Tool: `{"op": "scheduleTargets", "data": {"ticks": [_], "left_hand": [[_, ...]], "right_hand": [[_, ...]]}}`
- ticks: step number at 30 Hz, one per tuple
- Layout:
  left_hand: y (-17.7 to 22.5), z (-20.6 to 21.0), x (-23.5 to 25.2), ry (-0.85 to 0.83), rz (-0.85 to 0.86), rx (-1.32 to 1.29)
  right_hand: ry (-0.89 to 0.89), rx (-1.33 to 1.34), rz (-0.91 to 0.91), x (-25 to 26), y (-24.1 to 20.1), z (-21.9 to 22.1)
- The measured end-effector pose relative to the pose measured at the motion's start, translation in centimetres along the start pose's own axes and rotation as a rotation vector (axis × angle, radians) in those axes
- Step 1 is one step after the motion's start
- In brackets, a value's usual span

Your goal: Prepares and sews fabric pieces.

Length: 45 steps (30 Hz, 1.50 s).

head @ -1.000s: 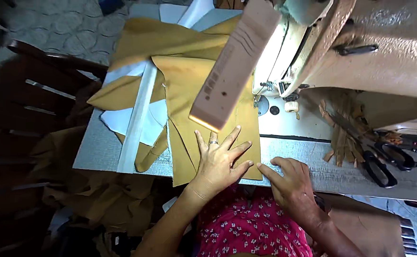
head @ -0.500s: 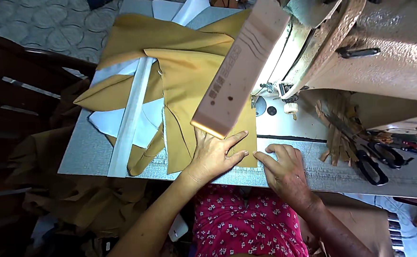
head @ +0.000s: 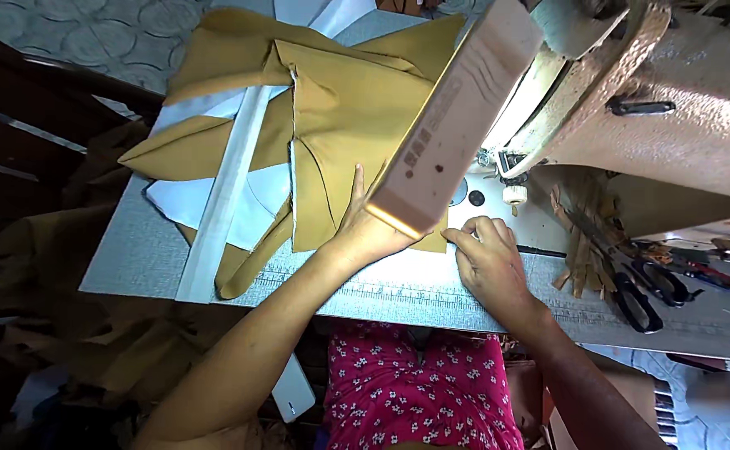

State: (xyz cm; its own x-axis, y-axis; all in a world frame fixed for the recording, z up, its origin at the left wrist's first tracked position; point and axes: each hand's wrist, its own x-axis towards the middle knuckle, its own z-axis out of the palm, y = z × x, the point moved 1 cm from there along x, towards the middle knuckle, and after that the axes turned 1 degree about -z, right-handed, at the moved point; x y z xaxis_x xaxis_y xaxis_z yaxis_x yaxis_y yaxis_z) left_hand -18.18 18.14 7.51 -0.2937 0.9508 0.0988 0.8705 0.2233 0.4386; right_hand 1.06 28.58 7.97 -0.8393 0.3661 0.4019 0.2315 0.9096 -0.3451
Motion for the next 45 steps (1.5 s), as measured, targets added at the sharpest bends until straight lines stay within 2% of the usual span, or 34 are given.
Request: {"op": "scheduleTargets", "data": {"ticks": [12,21,24,27,28,30,32,36,37,39,42,45], "left_hand": [[-1.9,-1.1,5.3,-0.088,-0.026,0.023],[-4.0,-0.9,9.1,0.002,0.001,-0.081],[-4.8,-0.4,9.9,0.086,0.115,-0.043],[-3.8,-0.3,10.1,0.299,0.399,-0.079],[-3.0,-0.4,10.1,0.327,0.428,-0.104],[-1.2,-1.3,10.1,0.24,0.317,-0.17],[-0.1,-1.9,10.5,0.106,0.143,-0.153],[0.1,-1.3,11.4,0.088,0.035,-0.002],[0.3,-1.3,11.3,0.09,0.028,0.002],[0.6,-1.6,11.1,0.095,0.023,-0.064],[-1.5,-0.9,12.2,0.186,0.023,-0.253],[-5.2,0.5,14.8,0.342,-0.051,-0.301]], "right_hand": [[0.154,-0.027,0.059,0.3,0.8,1.6],[0.184,-0.039,0.079,0.5,0.6,1.7],[0.203,-0.027,0.083,0.4,0.7,1.8],[0.227,0.043,0.089,0.4,0.9,1.8],[0.232,0.082,0.096,0.5,1.0,1.7],[0.242,0.174,0.128,0.5,1.2,1.4],[0.189,0.269,0.204,0.9,1.5,0.5],[0.011,0.311,0.404,3.5,2.7,-2.1],[0.007,0.276,0.42,4.3,3.0,-2.2],[0.022,0.234,0.343,5.4,3.9,-2.0],[-0.097,0.219,0.287,6.4,4.7,-1.9],[-0.391,0.098,0.523,7.2,5.8,-1.7]]}}
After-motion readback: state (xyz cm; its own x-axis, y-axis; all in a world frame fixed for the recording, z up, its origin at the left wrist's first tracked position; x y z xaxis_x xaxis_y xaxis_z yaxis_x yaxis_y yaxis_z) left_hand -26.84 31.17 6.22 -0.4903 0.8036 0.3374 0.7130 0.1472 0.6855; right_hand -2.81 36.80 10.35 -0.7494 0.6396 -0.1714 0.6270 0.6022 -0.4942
